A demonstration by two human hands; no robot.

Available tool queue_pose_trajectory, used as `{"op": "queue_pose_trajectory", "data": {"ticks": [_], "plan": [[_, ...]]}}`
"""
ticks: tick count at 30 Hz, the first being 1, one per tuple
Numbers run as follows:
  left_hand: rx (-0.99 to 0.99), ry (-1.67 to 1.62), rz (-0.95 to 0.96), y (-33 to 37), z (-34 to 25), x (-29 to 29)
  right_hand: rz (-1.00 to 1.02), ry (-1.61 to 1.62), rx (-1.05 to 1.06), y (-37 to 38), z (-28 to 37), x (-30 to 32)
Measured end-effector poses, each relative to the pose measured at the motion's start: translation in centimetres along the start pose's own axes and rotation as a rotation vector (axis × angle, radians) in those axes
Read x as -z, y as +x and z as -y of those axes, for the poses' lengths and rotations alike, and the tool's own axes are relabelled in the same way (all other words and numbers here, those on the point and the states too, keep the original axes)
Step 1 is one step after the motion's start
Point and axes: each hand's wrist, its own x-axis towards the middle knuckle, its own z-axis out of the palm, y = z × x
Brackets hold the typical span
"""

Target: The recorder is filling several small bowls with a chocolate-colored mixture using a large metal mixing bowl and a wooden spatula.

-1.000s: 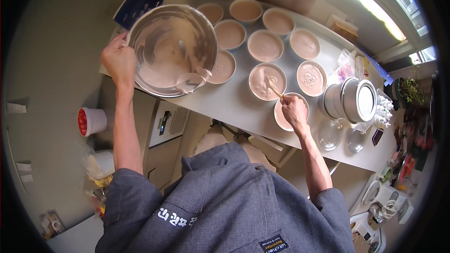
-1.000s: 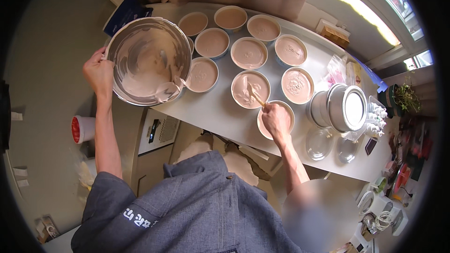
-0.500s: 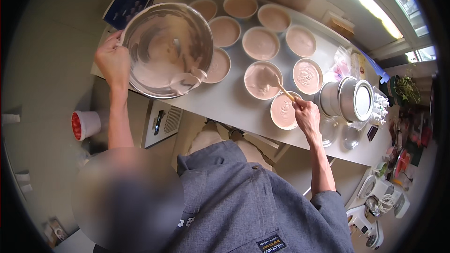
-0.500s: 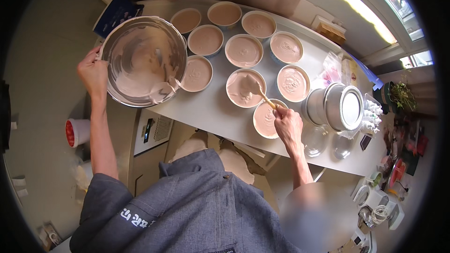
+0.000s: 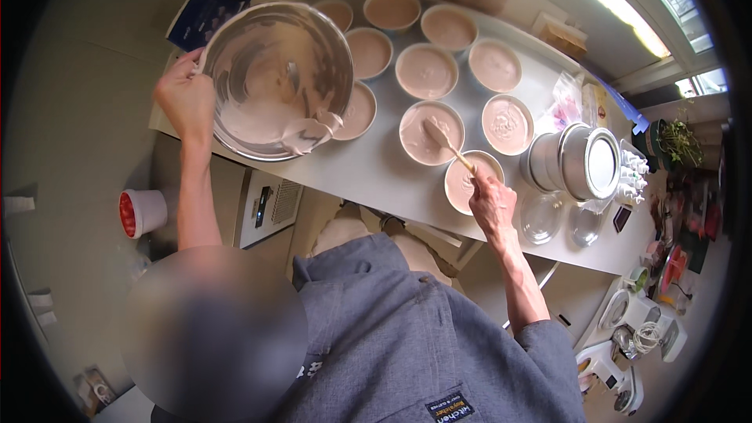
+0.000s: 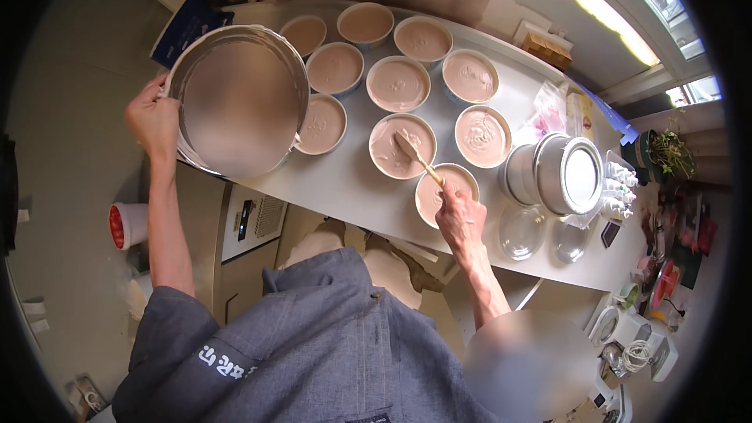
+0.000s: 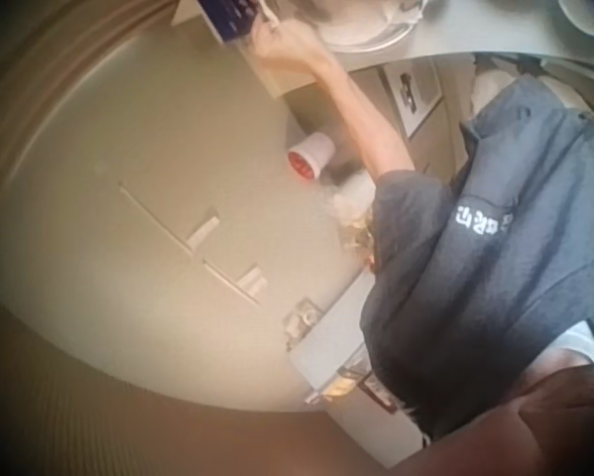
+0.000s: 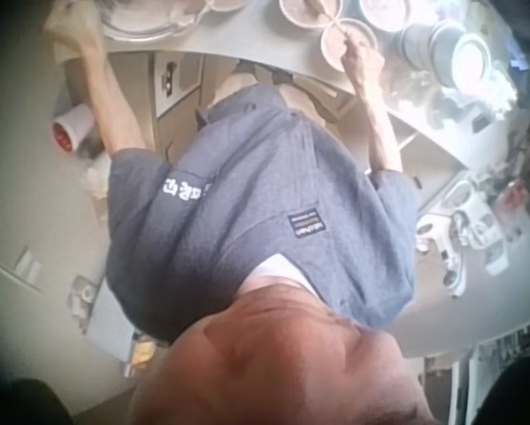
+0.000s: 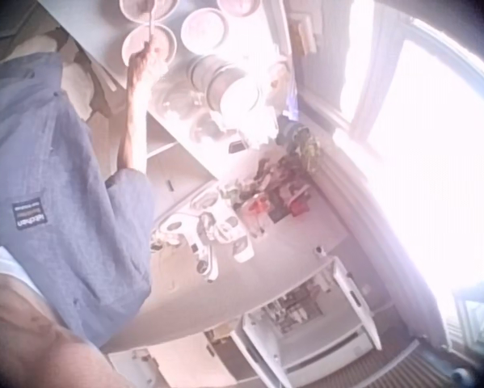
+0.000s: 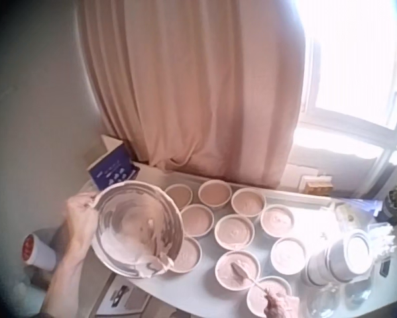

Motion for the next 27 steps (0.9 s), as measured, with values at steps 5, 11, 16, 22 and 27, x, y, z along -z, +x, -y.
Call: {"op": "queue_pose_trajectory", "data": {"ticks": [5,11,16,22,27], "plan": [[0.003,0.013,0.019,-0.6,-1.2,0.5,-0.127,0.104,-0.068,-1.3,0.5,1.3],[-0.051,0.01,0.0,-1.2,-1.9,0.1,-0.165,0.106,-0.057,-1.8,0.1,0.4],[-0.052,-0.031,0.027,-2.0,-3.4,-2.3,-0.219,0.255,-0.07,-2.2,-1.3,-0.3],[-0.21,-0.073,0.059,-3.2,-5.6,-5.8,0.051,0.969,-0.401,-2.8,-2.4,3.9],[-0.324,-0.035,0.103,-3.7,-7.4,-9.7,0.083,1.24,-0.347,-4.0,-0.9,9.1]]}}
